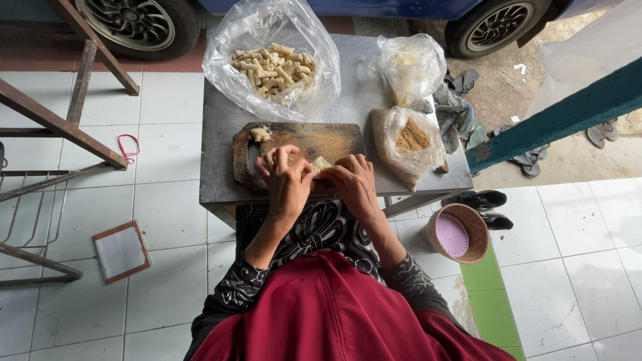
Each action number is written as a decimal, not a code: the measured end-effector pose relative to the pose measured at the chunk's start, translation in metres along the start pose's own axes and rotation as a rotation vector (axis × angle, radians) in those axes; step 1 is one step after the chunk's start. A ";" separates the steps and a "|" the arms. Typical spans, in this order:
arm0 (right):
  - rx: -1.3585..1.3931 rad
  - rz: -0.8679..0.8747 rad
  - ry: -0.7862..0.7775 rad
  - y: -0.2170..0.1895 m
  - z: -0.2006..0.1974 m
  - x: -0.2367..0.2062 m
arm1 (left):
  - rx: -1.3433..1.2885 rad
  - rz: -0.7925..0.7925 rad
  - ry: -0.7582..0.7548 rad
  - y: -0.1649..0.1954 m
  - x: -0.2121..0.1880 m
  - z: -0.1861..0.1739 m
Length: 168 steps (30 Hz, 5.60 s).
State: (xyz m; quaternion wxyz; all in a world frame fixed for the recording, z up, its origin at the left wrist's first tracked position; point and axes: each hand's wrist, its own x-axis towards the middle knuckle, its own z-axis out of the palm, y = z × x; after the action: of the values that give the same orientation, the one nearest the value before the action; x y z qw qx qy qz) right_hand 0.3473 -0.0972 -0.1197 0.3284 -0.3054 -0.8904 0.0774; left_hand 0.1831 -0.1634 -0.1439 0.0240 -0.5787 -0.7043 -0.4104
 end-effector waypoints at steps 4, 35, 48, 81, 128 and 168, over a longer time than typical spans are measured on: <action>0.037 -0.104 0.001 0.007 -0.005 -0.002 | 0.113 0.186 0.038 -0.006 -0.007 -0.007; 0.020 0.123 0.071 -0.004 0.003 -0.006 | 0.006 0.208 -0.041 -0.002 -0.005 -0.022; -0.003 0.284 0.036 -0.013 0.004 -0.002 | 0.108 0.083 -0.139 0.004 -0.001 -0.010; -0.046 0.268 -0.001 -0.013 0.006 -0.006 | 0.069 0.092 0.114 0.009 -0.031 -0.002; 0.037 -0.048 -0.086 0.014 -0.007 -0.006 | 0.227 0.402 0.290 -0.007 -0.057 0.005; 0.009 -0.062 0.125 -0.007 0.016 -0.004 | 0.136 0.041 0.102 0.010 -0.018 -0.006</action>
State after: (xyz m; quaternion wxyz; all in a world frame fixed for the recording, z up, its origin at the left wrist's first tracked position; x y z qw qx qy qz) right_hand 0.3364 -0.1044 -0.1318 0.3870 -0.2805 -0.8768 0.0521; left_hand 0.1949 -0.1817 -0.1438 0.1073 -0.5683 -0.7166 -0.3899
